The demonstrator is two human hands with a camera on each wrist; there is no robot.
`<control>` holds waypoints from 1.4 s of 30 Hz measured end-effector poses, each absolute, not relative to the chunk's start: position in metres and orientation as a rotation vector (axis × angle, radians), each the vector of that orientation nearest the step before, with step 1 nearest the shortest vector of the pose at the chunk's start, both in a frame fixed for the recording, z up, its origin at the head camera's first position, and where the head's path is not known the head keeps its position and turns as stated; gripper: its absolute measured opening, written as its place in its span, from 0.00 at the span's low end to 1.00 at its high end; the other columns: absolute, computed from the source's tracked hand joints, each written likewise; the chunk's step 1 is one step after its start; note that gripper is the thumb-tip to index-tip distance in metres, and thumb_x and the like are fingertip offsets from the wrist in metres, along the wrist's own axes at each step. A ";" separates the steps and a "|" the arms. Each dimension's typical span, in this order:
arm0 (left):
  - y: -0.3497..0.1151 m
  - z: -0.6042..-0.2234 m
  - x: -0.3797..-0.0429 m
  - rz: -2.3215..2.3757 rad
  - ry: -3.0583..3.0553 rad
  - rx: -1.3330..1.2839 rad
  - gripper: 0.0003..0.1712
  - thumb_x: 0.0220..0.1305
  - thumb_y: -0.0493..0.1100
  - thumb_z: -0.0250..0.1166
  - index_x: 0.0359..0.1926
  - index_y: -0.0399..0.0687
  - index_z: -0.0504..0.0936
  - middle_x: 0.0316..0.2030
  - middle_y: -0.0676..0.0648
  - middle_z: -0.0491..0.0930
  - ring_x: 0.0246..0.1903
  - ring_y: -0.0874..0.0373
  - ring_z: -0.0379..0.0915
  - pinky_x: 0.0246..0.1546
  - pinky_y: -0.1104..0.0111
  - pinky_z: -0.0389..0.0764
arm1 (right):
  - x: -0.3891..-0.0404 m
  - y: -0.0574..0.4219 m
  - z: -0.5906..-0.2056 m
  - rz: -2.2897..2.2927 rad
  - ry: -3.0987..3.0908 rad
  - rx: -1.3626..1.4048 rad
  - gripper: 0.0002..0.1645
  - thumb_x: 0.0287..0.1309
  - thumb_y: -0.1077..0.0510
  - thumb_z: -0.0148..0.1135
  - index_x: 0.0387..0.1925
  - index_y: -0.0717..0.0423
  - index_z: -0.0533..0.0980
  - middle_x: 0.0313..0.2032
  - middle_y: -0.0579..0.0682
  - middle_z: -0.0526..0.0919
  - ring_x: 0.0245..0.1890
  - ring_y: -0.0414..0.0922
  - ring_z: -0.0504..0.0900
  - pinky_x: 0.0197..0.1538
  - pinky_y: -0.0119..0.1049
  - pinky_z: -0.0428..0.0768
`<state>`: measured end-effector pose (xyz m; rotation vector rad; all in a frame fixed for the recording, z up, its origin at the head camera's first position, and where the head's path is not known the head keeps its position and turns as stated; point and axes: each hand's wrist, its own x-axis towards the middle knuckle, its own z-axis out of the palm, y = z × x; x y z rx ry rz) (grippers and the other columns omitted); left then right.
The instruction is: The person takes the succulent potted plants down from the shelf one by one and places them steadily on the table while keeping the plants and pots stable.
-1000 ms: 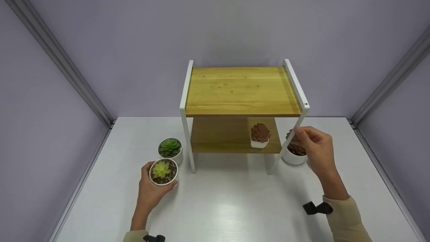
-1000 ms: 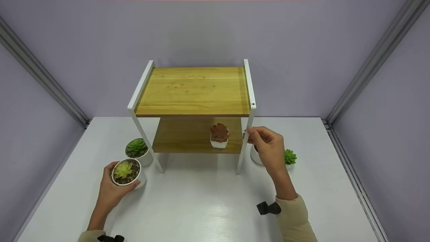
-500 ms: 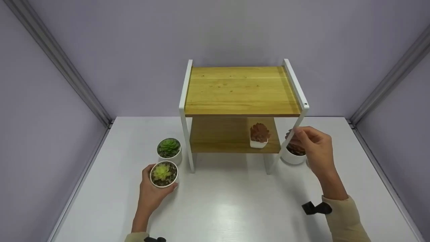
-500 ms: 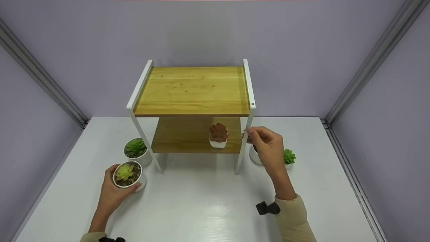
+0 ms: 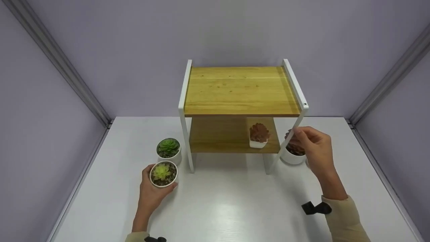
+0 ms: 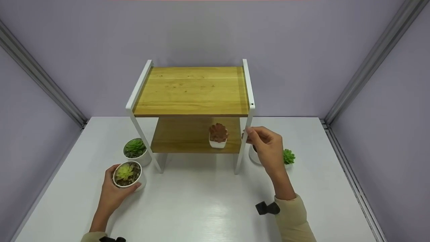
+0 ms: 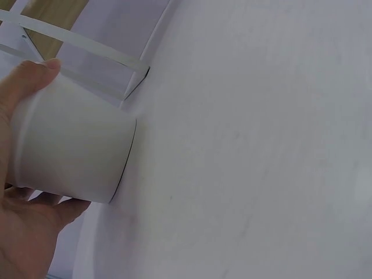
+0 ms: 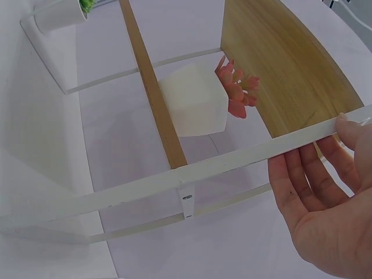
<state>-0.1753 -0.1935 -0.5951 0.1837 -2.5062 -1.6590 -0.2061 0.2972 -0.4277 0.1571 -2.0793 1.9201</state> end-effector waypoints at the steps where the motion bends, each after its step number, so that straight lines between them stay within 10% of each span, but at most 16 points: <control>1: -0.194 -0.595 -0.175 -1.663 -2.503 0.186 0.65 0.45 0.47 0.88 0.77 0.46 0.55 0.73 0.38 0.67 0.74 0.40 0.65 0.76 0.42 0.66 | -0.206 0.297 -0.428 1.920 -2.078 0.159 0.17 0.76 0.58 0.61 0.47 0.73 0.84 0.38 0.49 0.92 0.41 0.44 0.93 0.50 0.34 0.90; 42: -0.194 -0.572 -0.164 -1.497 -2.483 0.159 0.71 0.46 0.52 0.88 0.80 0.42 0.51 0.78 0.36 0.55 0.81 0.40 0.50 0.83 0.44 0.55 | -0.205 0.297 -0.428 1.956 -2.052 0.159 0.18 0.75 0.59 0.62 0.47 0.75 0.83 0.38 0.49 0.92 0.42 0.44 0.93 0.50 0.34 0.90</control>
